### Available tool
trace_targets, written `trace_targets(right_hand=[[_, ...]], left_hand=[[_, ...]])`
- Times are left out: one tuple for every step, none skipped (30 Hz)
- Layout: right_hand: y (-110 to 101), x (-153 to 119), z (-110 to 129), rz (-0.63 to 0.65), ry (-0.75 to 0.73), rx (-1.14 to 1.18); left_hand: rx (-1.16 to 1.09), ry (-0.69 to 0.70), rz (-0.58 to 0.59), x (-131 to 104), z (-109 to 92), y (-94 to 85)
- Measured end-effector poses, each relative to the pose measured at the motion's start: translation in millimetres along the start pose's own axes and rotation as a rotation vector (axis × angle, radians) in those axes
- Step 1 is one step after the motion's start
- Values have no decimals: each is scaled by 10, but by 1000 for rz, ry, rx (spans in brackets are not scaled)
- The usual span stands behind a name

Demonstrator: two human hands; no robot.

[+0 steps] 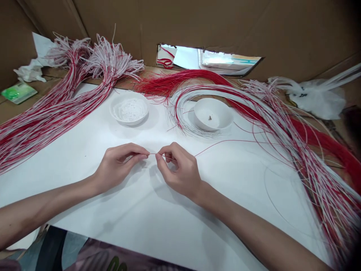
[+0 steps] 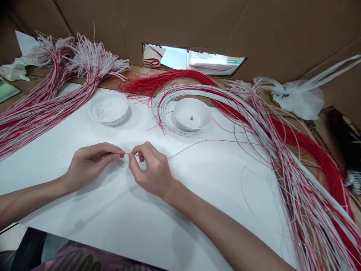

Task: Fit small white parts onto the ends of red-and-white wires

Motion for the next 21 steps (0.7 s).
trace_targets(right_hand=[[0,-2,0,-4,-11,5],[1,-3,-2,-7,-25,9],[4,-4,-6,-7,-41,12],[6,-5,-9,-5,-60,11],[9,-7,-12,-2,-80,7],[11,-9,-14,2,-99,-1],[14,-11,-13,6,-116,-10],[16,-15,-10,11,-128,-19],[18,-18,-5,17,-138,-24],[20,-23,3,22,-145,-24],[22,-27,12,24,-148,-21],[23,-31,21,25,-148,-19],[25,-35,30,22,-148,-16],[26,-40,39,14,-149,-12],[26,-44,47,0,-150,-7],[27,-49,53,-16,-153,-2],[28,-55,58,-30,-160,3],[28,-60,63,-44,-168,7],[30,-66,66,-56,-178,7],[31,-71,68,-63,-189,3],[33,-77,69,-68,-201,-5]], left_hand=[[-8,-25,-7,-5,-16,5],[-10,-44,-19,-10,-31,7],[-10,-55,-34,-15,-44,7],[-7,-60,-51,-20,-53,6],[-2,-64,-61,-27,-60,5],[2,-66,-65,-33,-63,4],[4,-66,-65,-40,-64,4],[2,-65,-65,-47,-64,5],[-2,-67,-65,-52,-65,7],[-11,-72,-68,-55,-65,10],[-25,-79,-71,-56,-68,14],[-44,-87,-76,-54,-71,16],[-66,-101,-80,-50,-76,18],[-92,-114,-84,-43,-81,18],[-120,-126,-88,-36,-86,15],[-148,-139,-91,-29,-89,11],[-173,-154,-92,-23,-89,6],[-196,-167,-89,-19,-87,0],[-216,-179,-84,-17,-83,-6],[-234,-191,-76,-18,-77,-10],[-253,-206,-66,-22,-69,-14]])
Point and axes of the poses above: each hand's wrist, its own x-axis towards the middle knuckle, its own y-axis out of the palm, z = x × y, the point moved 1 cm from there along x, towards the middle knuckle, and after that the axes turned 8 degrees about y, right-handed, at the moved point
